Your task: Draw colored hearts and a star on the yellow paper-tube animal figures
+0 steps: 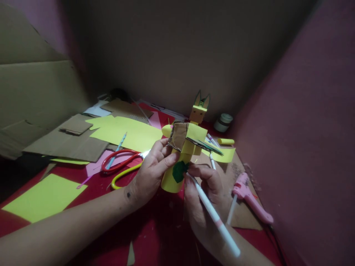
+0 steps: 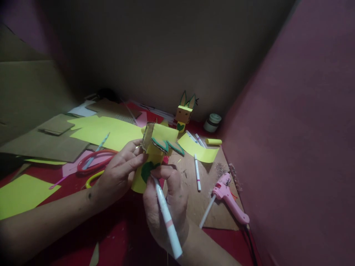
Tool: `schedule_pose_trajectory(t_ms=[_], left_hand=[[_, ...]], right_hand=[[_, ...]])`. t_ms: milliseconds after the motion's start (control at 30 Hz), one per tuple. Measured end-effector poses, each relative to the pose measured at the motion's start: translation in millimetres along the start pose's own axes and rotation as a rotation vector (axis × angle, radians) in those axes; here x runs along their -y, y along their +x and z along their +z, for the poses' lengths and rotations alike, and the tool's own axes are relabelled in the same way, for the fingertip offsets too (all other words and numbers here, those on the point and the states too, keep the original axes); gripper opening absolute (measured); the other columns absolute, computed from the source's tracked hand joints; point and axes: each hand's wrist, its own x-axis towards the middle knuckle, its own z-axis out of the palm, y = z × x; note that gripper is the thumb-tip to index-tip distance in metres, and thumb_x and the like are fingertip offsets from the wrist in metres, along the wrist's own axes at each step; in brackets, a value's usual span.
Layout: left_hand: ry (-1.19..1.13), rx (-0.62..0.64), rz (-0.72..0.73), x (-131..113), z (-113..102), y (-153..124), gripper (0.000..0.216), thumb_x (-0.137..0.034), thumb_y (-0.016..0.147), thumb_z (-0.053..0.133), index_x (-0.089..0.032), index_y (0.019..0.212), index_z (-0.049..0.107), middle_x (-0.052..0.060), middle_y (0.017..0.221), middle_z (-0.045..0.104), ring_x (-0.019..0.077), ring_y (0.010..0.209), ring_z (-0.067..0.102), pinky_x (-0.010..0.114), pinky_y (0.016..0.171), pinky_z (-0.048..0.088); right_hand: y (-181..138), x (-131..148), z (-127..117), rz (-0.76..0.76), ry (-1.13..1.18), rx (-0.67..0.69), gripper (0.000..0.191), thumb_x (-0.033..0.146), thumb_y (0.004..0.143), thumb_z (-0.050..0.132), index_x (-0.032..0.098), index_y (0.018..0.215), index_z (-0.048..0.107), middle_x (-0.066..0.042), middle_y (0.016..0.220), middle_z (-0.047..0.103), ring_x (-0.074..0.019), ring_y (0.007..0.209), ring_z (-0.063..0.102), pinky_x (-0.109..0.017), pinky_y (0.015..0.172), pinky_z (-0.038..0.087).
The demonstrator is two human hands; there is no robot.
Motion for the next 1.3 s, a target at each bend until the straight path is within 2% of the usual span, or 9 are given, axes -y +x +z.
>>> schedule_pose_trajectory(t_ms=[167, 367, 733, 1067, 1300], left_hand=[[0.003, -0.007, -0.017, -1.8, 1.7, -0.3, 0.033, -0.025, 0.092, 0.070, -0.019, 0.121, 0.055, 0.009, 0.126, 0.071, 0.0256, 0.115, 0.067, 0.035, 0.092, 0.053], [-0.005, 0.018, 0.003, 1.7, -0.6, -0.4, 0.031, -0.023, 0.094, 0.068, -0.020, 0.122, 0.054, 0.008, 0.127, 0.071, 0.0257, 0.117, 0.066, 0.034, 0.091, 0.053], [0.006, 0.017, 0.011, 0.9, -1.1, -0.7, 0.031, -0.023, 0.093, 0.068, -0.020, 0.121, 0.054, 0.009, 0.129, 0.070, 0.0257, 0.119, 0.065, 0.034, 0.094, 0.051], [0.007, 0.007, 0.000, 0.6, -0.4, -0.8, 0.031, -0.025, 0.090, 0.071, -0.020, 0.117, 0.056, 0.009, 0.127, 0.071, 0.0288, 0.120, 0.065, 0.039, 0.097, 0.052], [0.005, 0.030, 0.005, 2.3, -3.1, 0.0, 0.033, -0.023, 0.092, 0.070, -0.020, 0.121, 0.055, 0.008, 0.126, 0.071, 0.0270, 0.121, 0.065, 0.036, 0.095, 0.052]], right_hand=[[-1.1, 1.6, -0.1, 0.010, -0.024, 0.021, 0.021, 0.009, 0.090, 0.057, 0.025, 0.104, 0.061, -0.002, 0.094, 0.068, -0.0145, 0.086, 0.070, -0.028, 0.076, 0.061], [0.8, 3.5, 0.0, 0.012, -0.042, 0.047, 0.021, 0.009, 0.089, 0.058, 0.025, 0.102, 0.060, 0.001, 0.091, 0.067, -0.0112, 0.081, 0.069, -0.022, 0.073, 0.059], [-0.3, 1.4, 0.8, -0.006, -0.031, 0.062, 0.022, 0.009, 0.089, 0.057, 0.025, 0.104, 0.060, -0.003, 0.097, 0.069, -0.0154, 0.087, 0.071, -0.028, 0.076, 0.060], [-2.6, 0.9, 1.6, -0.001, -0.035, 0.064, 0.019, 0.009, 0.091, 0.056, 0.025, 0.102, 0.059, -0.002, 0.095, 0.067, -0.0133, 0.086, 0.071, -0.025, 0.075, 0.061], [-3.1, -0.2, 1.8, -0.011, -0.063, 0.074, 0.019, 0.008, 0.090, 0.057, 0.024, 0.099, 0.059, -0.001, 0.093, 0.068, -0.0137, 0.084, 0.071, -0.026, 0.074, 0.060]])
